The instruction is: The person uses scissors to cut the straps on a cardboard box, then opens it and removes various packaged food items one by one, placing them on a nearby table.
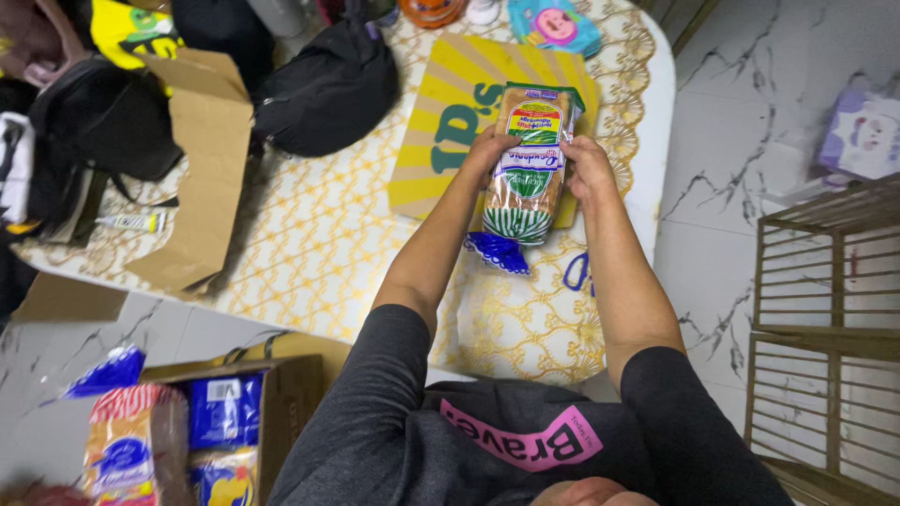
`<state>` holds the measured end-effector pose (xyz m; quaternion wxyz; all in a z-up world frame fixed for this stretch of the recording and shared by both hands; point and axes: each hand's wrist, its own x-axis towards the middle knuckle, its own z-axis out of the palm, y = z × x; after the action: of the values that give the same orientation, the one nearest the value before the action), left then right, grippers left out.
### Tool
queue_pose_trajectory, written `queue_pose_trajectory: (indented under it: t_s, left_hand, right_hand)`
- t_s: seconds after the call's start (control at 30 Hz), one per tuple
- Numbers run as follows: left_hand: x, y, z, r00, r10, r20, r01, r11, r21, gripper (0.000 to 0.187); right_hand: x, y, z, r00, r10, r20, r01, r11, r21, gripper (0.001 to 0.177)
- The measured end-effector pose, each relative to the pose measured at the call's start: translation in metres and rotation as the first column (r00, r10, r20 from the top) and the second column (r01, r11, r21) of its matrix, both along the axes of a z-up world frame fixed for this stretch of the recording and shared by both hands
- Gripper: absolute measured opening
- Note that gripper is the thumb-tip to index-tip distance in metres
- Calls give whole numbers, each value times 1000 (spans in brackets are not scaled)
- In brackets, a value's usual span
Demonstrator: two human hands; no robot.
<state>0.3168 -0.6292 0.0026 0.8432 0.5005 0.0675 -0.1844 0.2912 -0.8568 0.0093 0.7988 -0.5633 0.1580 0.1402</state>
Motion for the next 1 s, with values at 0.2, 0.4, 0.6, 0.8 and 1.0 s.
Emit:
queue_pose_trajectory:
  t_s: [0.2,0.4,0.6,0.8,1.0]
  left_hand:
    - [24,-28,-23,995,32,91,-43,992,120,41]
    - [-11,-4,0,992,116,-57,-81,898,432,76]
    - [-161,133,16,918,-91,385,-145,827,543,68]
    - [-421,389,25,874,97,475,-482,67,874,46]
    - [-651,518,70,712,604,359,-101,-417,903,58]
  right_hand:
    - [18,-4,-33,973,-138,187,127,989,68,37]
    - [-2,29,-30,915,-188,356,283,929,-237,79]
    - [-64,97,34,540,81,838,603,658,-452,80]
    - [-179,307,49,618,356,701,-160,930,-331,49]
    - [-374,507,0,312,845,435,-831,465,-307,37]
